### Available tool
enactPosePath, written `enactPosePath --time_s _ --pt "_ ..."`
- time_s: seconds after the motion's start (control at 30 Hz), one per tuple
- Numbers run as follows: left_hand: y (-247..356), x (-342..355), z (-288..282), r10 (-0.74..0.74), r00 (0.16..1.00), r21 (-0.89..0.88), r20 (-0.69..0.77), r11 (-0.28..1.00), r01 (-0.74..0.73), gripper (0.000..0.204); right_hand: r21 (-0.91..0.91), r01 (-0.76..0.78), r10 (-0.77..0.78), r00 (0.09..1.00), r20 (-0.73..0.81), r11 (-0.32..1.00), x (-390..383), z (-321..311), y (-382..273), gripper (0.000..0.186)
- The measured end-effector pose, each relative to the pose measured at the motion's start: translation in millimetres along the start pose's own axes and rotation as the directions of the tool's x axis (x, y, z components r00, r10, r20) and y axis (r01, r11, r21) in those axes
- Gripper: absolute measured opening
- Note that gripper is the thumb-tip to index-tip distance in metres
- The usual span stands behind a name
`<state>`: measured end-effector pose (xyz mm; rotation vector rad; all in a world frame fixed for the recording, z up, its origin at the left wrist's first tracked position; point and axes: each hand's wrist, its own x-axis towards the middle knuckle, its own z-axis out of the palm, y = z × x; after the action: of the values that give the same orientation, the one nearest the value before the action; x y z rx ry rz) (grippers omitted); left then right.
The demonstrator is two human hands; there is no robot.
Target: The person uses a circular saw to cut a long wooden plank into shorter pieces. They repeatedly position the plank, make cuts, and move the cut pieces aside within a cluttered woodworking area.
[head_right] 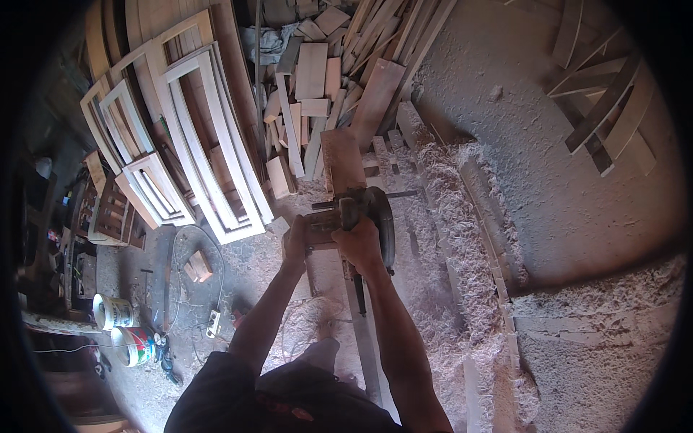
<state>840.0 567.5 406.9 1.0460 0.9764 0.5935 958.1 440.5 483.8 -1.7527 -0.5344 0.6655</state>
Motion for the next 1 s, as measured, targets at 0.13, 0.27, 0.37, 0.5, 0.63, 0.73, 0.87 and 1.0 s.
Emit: enactPosePath --time_s 0.13,0.27,0.37,0.5,0.63,0.73,0.87,1.0 --pt "7.7 31.1 5.3 0.026 1.0 0.015 -0.011 1.0 -0.026 0.06 -0.008 0.022 -0.022 1.0 -0.013 1.0 34.2 6.2 -3.2 0.023" --pt "14.4 63.9 8.9 0.034 0.999 0.035 -0.01 0.999 -0.034 0.059 0.04 0.054 -0.053 0.999 -0.008 0.998 64.0 12.3 -7.3 0.023" --pt "19.7 85.9 12.2 0.039 0.999 0.023 -0.004 0.999 -0.039 0.058 0.01 0.018 -0.018 1.0 -0.017 1.0 84.2 14.7 -12.2 0.024" --pt "27.8 113.3 18.1 0.068 0.998 0.014 -0.005 0.998 -0.068 0.057 0.049 0.042 -0.041 0.999 -0.026 0.998 110.6 20.7 -16.2 0.028" --pt "40.3 138.6 24.6 0.058 0.998 -0.013 0.013 0.998 -0.058 0.057 0.0 0.068 -0.068 0.997 -0.032 0.998 147.4 26.9 -24.6 0.028" --pt "49.7 134.4 24.2 0.062 0.997 -0.024 0.037 0.998 -0.062 0.054 -0.048 0.14 -0.143 0.987 -0.071 0.989 141.6 26.5 -24.7 0.022" --pt "60.0 86.2 17.1 0.408 0.903 -0.012 0.136 0.912 -0.41 0.05 -0.147 0.36 -0.385 0.901 -0.203 0.921 73.2 17.7 -12.2 0.031" --pt "62.1 5.1 6.8 0.596 0.759 0.009 0.26 0.785 -0.62 0.048 0.059 0.421 -0.395 0.884 -0.25 0.905 -29.0 -6.4 -6.8 0.026"
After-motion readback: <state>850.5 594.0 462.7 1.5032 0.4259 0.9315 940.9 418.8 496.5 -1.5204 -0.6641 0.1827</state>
